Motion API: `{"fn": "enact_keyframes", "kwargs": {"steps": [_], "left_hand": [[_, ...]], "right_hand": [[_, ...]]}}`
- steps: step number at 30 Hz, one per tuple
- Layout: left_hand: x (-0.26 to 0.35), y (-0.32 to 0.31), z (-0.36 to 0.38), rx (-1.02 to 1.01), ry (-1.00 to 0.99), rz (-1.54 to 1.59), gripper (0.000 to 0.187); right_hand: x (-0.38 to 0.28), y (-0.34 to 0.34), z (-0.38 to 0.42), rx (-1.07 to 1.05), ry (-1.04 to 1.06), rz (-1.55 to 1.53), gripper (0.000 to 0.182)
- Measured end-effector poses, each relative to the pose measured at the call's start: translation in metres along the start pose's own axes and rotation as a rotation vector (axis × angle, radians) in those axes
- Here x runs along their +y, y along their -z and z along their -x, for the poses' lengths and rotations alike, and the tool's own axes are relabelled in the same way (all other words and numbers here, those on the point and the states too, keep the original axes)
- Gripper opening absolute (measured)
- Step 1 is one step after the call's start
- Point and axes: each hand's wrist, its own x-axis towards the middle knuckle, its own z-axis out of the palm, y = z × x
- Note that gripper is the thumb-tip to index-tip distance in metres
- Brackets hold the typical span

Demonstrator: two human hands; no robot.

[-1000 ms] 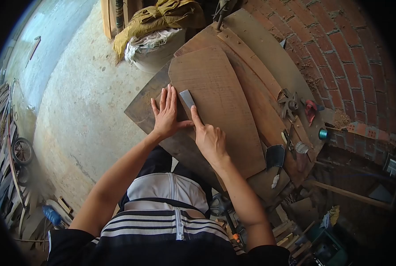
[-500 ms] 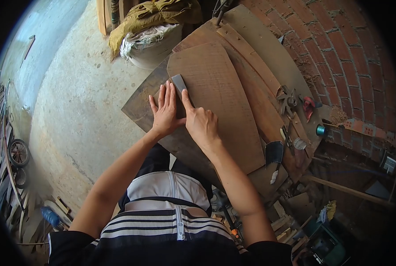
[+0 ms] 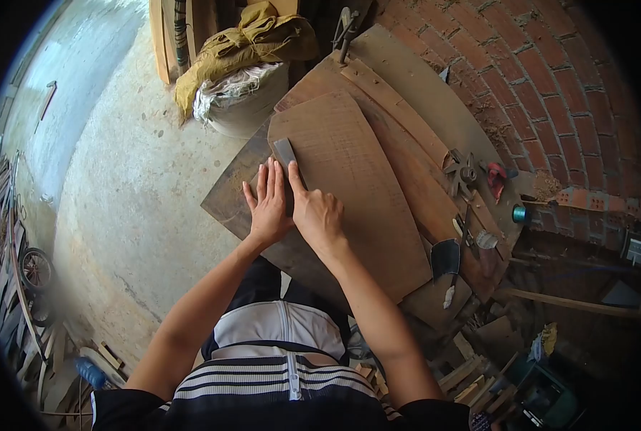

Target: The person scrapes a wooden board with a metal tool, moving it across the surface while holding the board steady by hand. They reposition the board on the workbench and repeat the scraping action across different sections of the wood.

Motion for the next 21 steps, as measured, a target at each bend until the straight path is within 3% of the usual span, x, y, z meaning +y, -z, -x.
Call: {"fn": "enact_keyframes", "kwargs": {"steps": [5,11,17,21], "left_hand": [[-0.002,0.000,0.001,-0.034,-0.003,-0.015,0.135],[0.001,-0.001,0.000,0.016,0.015,0.018,0.137],[0.003,0.006,0.000,-0.037,0.003,-0.026,0.133],[0.002,0.003,-0.001,-0.012,0.008,-0.039,0.139]], "right_hand": [[-0.014,0.004,-0.039,0.156,0.011,-0.029,0.056],[-0.004,0.007,0.004,-0.046,-0.050,0.070,0.065],[-0.014,0.014,-0.048,0.128,0.003,-0.006,0.060],[-0.003,0.013,-0.016,0.053,-0.039,0.091,0.062]]}}
